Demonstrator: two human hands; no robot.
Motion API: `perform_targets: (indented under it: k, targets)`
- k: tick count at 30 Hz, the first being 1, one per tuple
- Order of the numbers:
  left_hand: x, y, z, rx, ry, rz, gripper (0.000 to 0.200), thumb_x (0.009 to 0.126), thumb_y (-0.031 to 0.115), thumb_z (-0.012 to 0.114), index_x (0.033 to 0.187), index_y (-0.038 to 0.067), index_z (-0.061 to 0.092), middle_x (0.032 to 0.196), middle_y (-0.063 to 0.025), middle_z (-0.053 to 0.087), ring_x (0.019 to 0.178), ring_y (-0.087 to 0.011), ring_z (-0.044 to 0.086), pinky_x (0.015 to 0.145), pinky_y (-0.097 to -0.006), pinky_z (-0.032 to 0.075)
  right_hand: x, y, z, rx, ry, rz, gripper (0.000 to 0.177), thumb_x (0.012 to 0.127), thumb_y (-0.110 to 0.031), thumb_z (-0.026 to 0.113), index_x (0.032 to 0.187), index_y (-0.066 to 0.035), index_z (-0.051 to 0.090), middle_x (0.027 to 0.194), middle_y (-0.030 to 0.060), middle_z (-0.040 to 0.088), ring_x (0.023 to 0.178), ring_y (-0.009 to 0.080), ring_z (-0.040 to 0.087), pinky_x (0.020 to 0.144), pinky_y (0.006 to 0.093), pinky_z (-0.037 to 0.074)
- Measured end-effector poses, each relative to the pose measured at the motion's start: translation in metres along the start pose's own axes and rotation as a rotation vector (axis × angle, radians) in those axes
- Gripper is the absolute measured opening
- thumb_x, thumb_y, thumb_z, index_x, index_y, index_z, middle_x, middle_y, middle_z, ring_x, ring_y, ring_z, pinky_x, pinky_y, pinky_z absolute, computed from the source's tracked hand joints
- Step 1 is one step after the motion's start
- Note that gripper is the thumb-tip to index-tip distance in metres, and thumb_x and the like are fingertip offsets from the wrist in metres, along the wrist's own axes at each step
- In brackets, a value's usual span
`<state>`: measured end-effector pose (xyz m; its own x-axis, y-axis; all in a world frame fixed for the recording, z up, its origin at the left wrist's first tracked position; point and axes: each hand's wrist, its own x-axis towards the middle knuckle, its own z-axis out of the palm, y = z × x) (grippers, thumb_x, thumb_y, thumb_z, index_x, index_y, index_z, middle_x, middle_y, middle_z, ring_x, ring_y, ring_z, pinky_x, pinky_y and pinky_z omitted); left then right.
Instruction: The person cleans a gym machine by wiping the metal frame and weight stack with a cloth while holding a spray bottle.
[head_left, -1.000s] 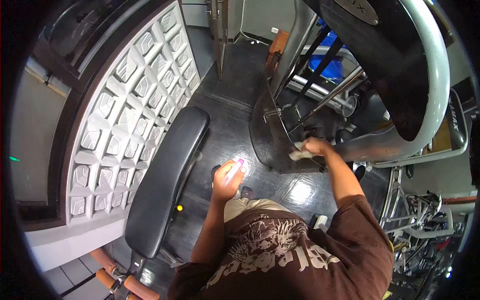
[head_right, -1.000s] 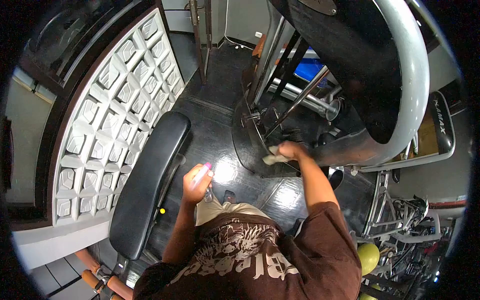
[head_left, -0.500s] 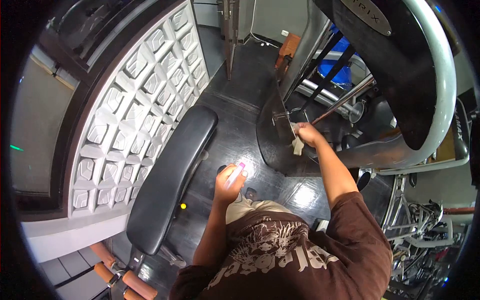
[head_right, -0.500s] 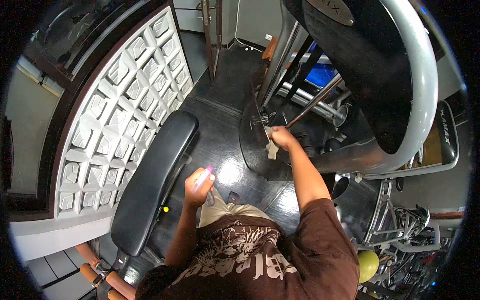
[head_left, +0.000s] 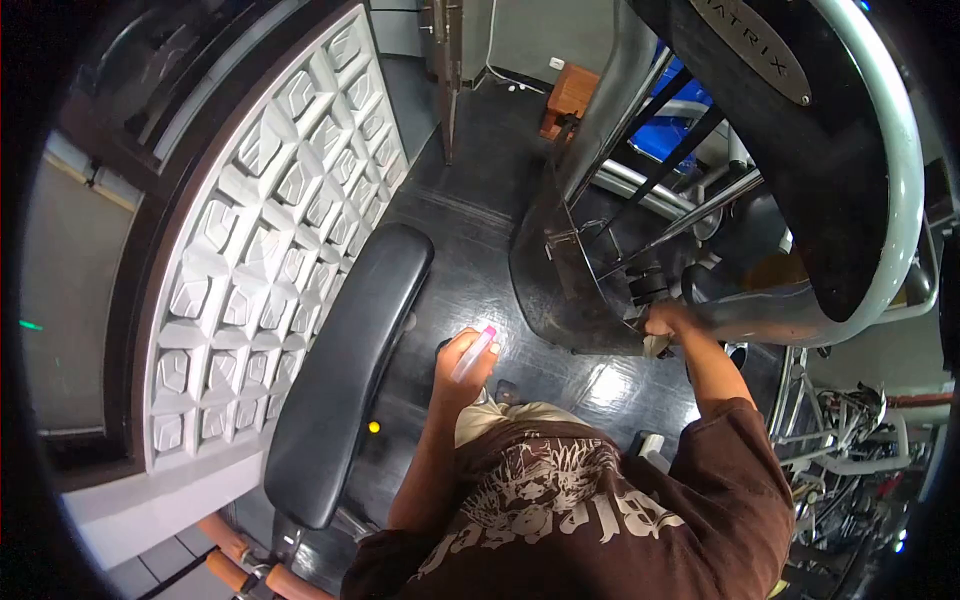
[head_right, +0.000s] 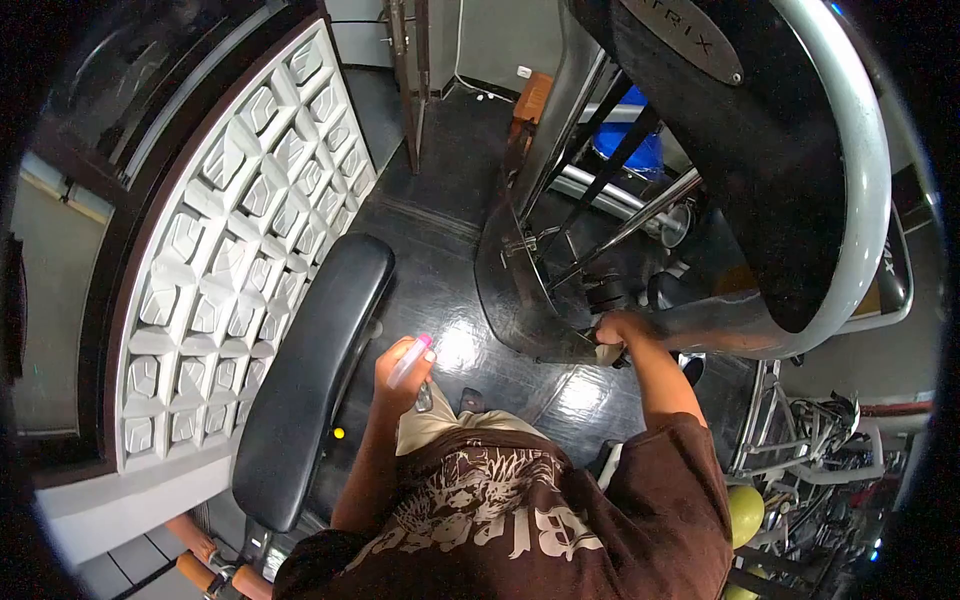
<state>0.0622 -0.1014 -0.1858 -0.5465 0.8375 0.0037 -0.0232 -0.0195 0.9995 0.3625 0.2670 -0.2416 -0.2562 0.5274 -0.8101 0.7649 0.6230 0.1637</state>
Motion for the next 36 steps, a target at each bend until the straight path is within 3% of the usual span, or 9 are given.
perform_targets:
  k: [3,7,10,16,19,21,29,33,36]
  targets:
    - [0.015,0.007,-0.013,0.018,-0.022,0.025,0.008,0.092,0.004,0.064,0.087,-0.002,0.063,0.077,-0.0042,0.057,0.061,-0.0099,0.057,0.056,-0.0267,0.046,0.015,-0.019,-0.004,-0.007,-0.111,0.016,0.044,0.078,-0.026,0.059,0.109,0.003,0.073,0.111,0.0234,0.072,0.101,0.035,0.071,0.084,0.0433,0.054]
    - [0.037,0.014,-0.025,-0.008,-0.001,0.017,0.012,0.091,0.006,0.065,0.081,0.0,0.062,0.074,-0.0038,0.057,0.062,-0.0113,0.056,0.057,-0.0288,0.044,0.036,-0.042,-0.002,0.611,0.179,-0.179,0.027,0.085,-0.019,0.06,0.099,-0.001,0.075,0.088,0.0133,0.073,0.077,0.0252,0.065,0.071,0.0415,0.051]
    - [0.057,0.029,-0.036,0.02,-0.017,0.019,0.013,0.092,0.006,0.064,0.081,0.0,0.062,0.074,-0.0044,0.057,0.063,-0.012,0.056,0.057,-0.0293,0.044,0.009,-0.103,-0.071,0.811,0.183,-0.159,0.04,0.091,-0.022,0.058,0.12,0.004,0.068,0.119,0.0234,0.07,0.11,0.0302,0.066,0.094,0.0388,0.049]
    - [0.089,0.02,-0.069,0.125,-0.102,0.121,0.012,0.094,0.009,0.066,0.089,-0.002,0.063,0.079,-0.0046,0.057,0.059,-0.0108,0.058,0.054,-0.0272,0.047,0.051,-0.135,-0.11,1.342,0.341,-0.06,0.036,0.096,-0.024,0.06,0.115,0.005,0.069,0.107,0.0188,0.072,0.1,0.0278,0.066,0.088,0.0402,0.05]
    - [0.098,0.02,-0.083,0.094,-0.126,0.042,0.012,0.094,0.01,0.067,0.091,-0.002,0.064,0.077,-0.005,0.057,0.058,-0.0108,0.058,0.054,-0.0272,0.046,0.111,-0.146,-0.146,1.43,0.634,-0.118,0.039,0.095,-0.027,0.064,0.117,0.005,0.067,0.107,0.0184,0.072,0.099,0.0277,0.067,0.088,0.0403,0.05]
    - [0.103,0.023,-0.091,0.127,-0.104,-0.012,0.013,0.093,0.011,0.067,0.087,0.0,0.063,0.073,-0.0034,0.056,0.059,-0.0105,0.057,0.055,-0.0277,0.044,0.126,-0.162,-0.18,1.435,0.819,-0.1,0.03,0.095,-0.026,0.068,0.107,0.001,0.07,0.09,0.0093,0.071,0.078,0.0189,0.065,0.072,0.0362,0.052]
    - [0.112,0.051,-0.117,0.108,0.005,-0.163,0.014,0.091,0.014,0.068,0.085,0.002,0.063,0.071,-0.0029,0.059,0.061,-0.0117,0.055,0.058,-0.0301,0.042,0.113,-0.175,-0.197,1.723,0.493,-0.275,0.058,0.092,-0.035,0.071,0.131,0.007,0.061,0.12,0.0139,0.068,0.11,0.0238,0.065,0.097,0.0345,0.048]
    - [0.12,0.046,-0.11,0.11,-0.025,-0.083,0.015,0.092,0.013,0.067,0.083,0.001,0.062,0.071,-0.0034,0.057,0.06,-0.0112,0.056,0.056,-0.0303,0.043,0.071,-0.144,-0.152,1.5,0.238,-0.224,0.049,0.095,-0.041,0.069,0.125,-0.002,0.065,0.116,0.0075,0.069,0.101,0.0221,0.063,0.09,0.0367,0.05]
    - [0.13,0.051,-0.097,0.14,-0.11,-0.018,0.015,0.093,0.01,0.065,0.082,0.0,0.061,0.072,-0.0044,0.056,0.059,-0.0115,0.056,0.055,-0.03,0.044,0.022,-0.113,-0.1,1.035,0.237,-0.118,0.051,0.094,-0.046,0.067,0.117,-0.001,0.067,0.111,0.0127,0.07,0.095,0.0248,0.063,0.088,0.0381,0.05]
